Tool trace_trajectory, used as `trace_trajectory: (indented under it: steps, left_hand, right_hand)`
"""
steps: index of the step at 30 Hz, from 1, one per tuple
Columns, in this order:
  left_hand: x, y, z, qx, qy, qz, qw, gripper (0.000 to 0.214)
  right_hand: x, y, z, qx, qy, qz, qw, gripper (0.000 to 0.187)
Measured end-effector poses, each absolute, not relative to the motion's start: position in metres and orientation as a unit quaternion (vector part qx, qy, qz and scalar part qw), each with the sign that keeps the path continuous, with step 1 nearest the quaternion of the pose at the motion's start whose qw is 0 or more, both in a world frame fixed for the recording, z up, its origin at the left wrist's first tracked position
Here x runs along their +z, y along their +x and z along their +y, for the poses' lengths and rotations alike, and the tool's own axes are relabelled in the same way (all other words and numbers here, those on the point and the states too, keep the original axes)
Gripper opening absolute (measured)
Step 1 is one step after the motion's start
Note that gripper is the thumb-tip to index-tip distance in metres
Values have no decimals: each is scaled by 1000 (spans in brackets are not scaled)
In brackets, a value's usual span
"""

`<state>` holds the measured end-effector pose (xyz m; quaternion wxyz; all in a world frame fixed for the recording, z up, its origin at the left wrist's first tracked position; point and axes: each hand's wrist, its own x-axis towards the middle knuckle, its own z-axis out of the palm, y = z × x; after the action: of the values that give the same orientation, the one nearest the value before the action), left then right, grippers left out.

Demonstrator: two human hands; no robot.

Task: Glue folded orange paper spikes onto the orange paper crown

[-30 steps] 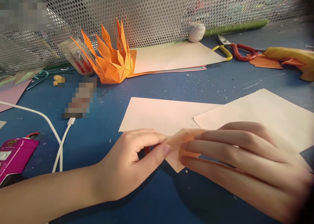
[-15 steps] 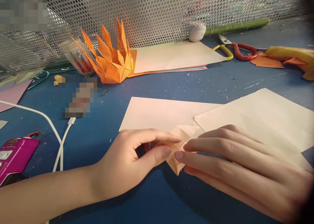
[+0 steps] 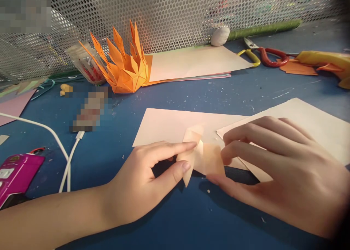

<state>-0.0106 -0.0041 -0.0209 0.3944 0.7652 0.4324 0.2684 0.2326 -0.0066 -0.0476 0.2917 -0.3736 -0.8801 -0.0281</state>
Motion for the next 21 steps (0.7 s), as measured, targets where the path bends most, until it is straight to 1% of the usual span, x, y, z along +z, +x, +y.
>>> trace_trajectory:
  steps: [3, 6, 10, 13, 18, 21]
  left_hand:
    - [-22, -10, -3, 267, 781, 420, 378, 23]
    - [-24, -9, -3, 278, 797, 418, 337, 24]
    - [-30, -10, -6, 278, 843, 395, 236, 24]
    - [-33, -11, -8, 278, 870, 373, 165, 24]
    - [-33, -13, -7, 246, 911, 312, 114, 21]
    - [-34, -15, -6, 244, 923, 288, 83, 22]
  right_hand:
    - [-49, 231, -6, -8, -363, -883, 297, 18]
    - [-49, 231, -5, 1, -358, -883, 304, 10]
    - [-47, 233, -3, -24, -356, -879, 317, 9]
    - [-47, 235, 1, -2, -370, -876, 308, 5]
    - [-51, 237, 6, 30, -393, -876, 280, 22]
    - [-53, 236, 7, 60, -412, -865, 279, 24]
